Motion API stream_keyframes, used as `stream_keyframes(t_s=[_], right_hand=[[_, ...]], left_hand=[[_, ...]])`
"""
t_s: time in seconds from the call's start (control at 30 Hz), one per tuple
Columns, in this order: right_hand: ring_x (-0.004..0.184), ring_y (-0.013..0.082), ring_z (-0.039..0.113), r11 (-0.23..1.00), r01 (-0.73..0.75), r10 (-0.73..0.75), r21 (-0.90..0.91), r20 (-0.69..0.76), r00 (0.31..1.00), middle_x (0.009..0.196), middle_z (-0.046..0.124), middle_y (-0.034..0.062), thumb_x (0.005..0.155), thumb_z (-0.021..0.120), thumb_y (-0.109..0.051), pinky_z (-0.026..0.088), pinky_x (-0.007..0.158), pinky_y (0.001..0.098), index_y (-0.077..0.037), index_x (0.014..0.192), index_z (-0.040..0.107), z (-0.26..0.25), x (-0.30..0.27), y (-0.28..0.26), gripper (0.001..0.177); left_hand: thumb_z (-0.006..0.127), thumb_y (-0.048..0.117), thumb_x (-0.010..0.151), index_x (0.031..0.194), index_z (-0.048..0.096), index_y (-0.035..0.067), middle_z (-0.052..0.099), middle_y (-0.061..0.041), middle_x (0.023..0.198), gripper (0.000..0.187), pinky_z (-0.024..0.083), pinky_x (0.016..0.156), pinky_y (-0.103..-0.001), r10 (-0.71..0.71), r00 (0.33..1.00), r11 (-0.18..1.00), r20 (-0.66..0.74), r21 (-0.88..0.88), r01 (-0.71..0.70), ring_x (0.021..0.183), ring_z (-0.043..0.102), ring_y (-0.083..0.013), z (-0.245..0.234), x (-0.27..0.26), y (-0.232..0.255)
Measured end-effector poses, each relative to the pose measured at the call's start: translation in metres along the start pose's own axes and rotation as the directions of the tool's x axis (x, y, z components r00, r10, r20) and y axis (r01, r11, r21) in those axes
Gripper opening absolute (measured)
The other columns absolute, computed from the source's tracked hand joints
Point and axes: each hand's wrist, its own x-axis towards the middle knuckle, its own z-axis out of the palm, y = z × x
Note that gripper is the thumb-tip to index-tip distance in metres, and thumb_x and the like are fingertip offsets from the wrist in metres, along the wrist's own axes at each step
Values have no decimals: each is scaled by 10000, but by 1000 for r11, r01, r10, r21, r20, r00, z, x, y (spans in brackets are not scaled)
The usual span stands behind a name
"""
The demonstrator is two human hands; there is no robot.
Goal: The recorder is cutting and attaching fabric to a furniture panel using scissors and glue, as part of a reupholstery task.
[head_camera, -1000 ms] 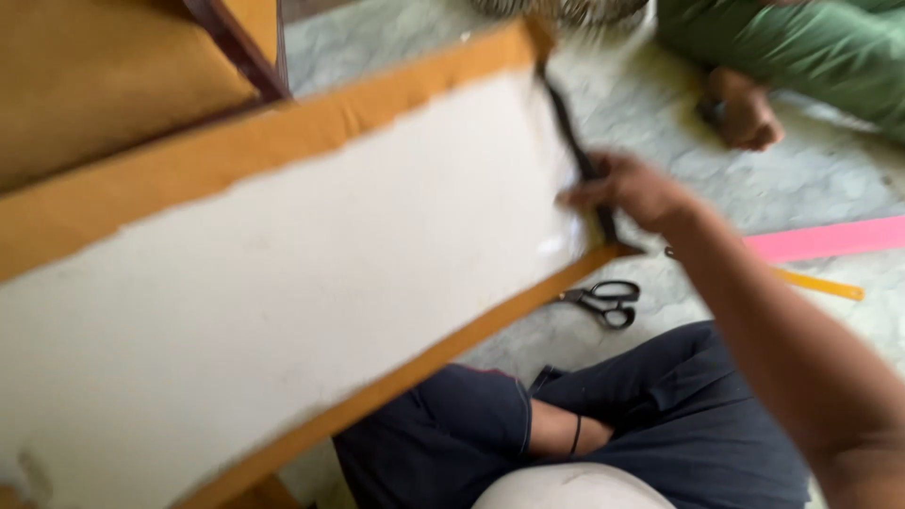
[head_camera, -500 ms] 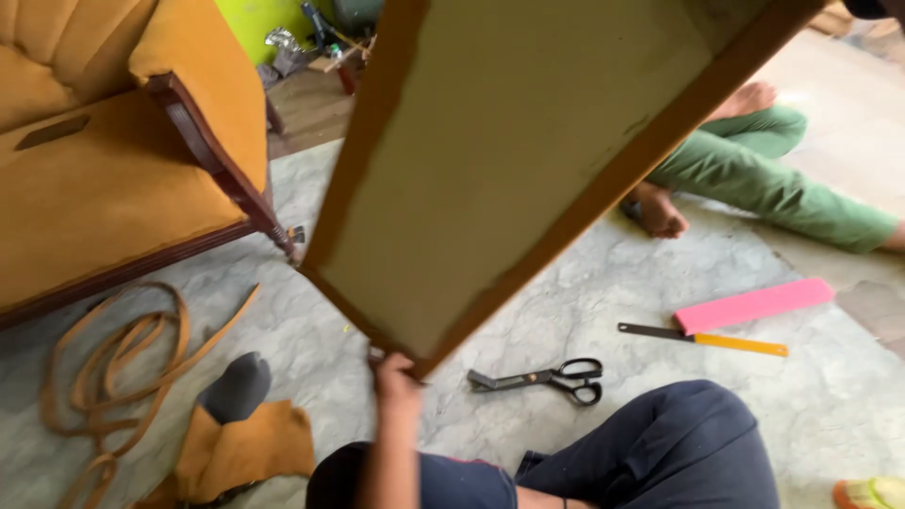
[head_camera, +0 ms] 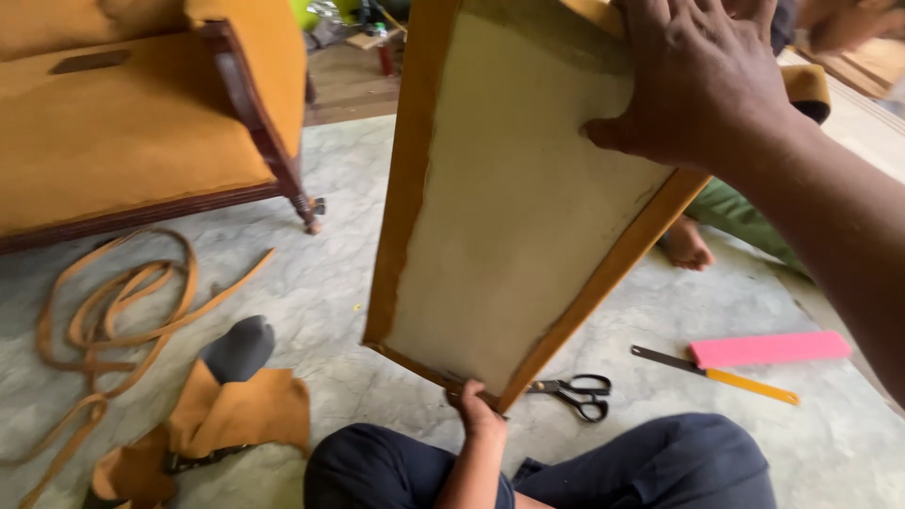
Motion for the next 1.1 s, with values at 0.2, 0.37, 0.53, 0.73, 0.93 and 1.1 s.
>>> stream_keyframes(t_s=[0.2, 0.37, 0.53, 0.73, 0.93, 1.1], right_hand=[[1319, 309, 513, 942, 328, -319, 72, -114, 941, 1306, 586, 139, 680, 866, -490, 244, 1102, 624, -67, 1442, 496, -10, 1, -26, 947], [1175, 258, 612, 887, 442, -455, -129, -96, 885, 1158, 642, 70, 692, 848, -590, 251, 1114, 556, -93, 1377, 570, -20, -13, -28, 892], [1184, 310, 612, 889, 459, -455, 0, -122, 882, 1210, 638, 122, 740, 832, -572, 271, 1085, 562, -50, 1411, 543, -20, -33, -30, 897], [1147, 220, 637, 897, 430, -439, -108, -79, 895, 1155, 694, 46, 660, 831, -634, 288, 1101, 493, -114, 1370, 592, -30, -39, -48, 912], [1107, 198, 652, 828, 557, -558, -67, -208, 803, 1227, 718, 35, 626, 854, -607, 279, 1115, 495, -93, 1324, 622, -25, -32, -41, 898], [1109, 211, 644, 825, 565, -558, -21, -190, 808, 1236, 694, 46, 535, 870, -644, 293, 1097, 491, -67, 1333, 613, -34, -36, -31, 1018]], left_hand=[[658, 120, 662, 996, 616, 102, 593, -43, 1025, 337, 417, 858, -349, -429, 900, 884, 74, 238, 402, 965, 518, -218, -39, 17, -63], [657, 146, 725, 807, 519, 151, 506, -7, 782, 161, 450, 787, -337, -677, 733, 621, 66, 586, 521, 777, 499, -177, -37, -8, -62], [604, 153, 798, 794, 578, 80, 565, -23, 702, 77, 410, 552, -326, -622, 764, 503, 175, 836, 218, 608, 544, -158, 15, -58, 18], [615, 268, 992, 1087, 599, 63, 600, -28, 845, 227, 459, 640, -274, 89, 618, 578, 781, 465, -671, 711, 559, -114, 126, -111, 223], [654, 211, 1069, 1502, 369, 12, 489, -108, 1420, 555, 390, 1165, -331, 500, -34, 62, 865, -75, -995, 1317, 485, -176, 242, -154, 385], [668, 246, 1057, 1560, 361, -7, 533, -110, 1484, 642, 397, 1207, -347, 174, 29, 429, 984, -49, -902, 1372, 511, -186, 253, -146, 366]])
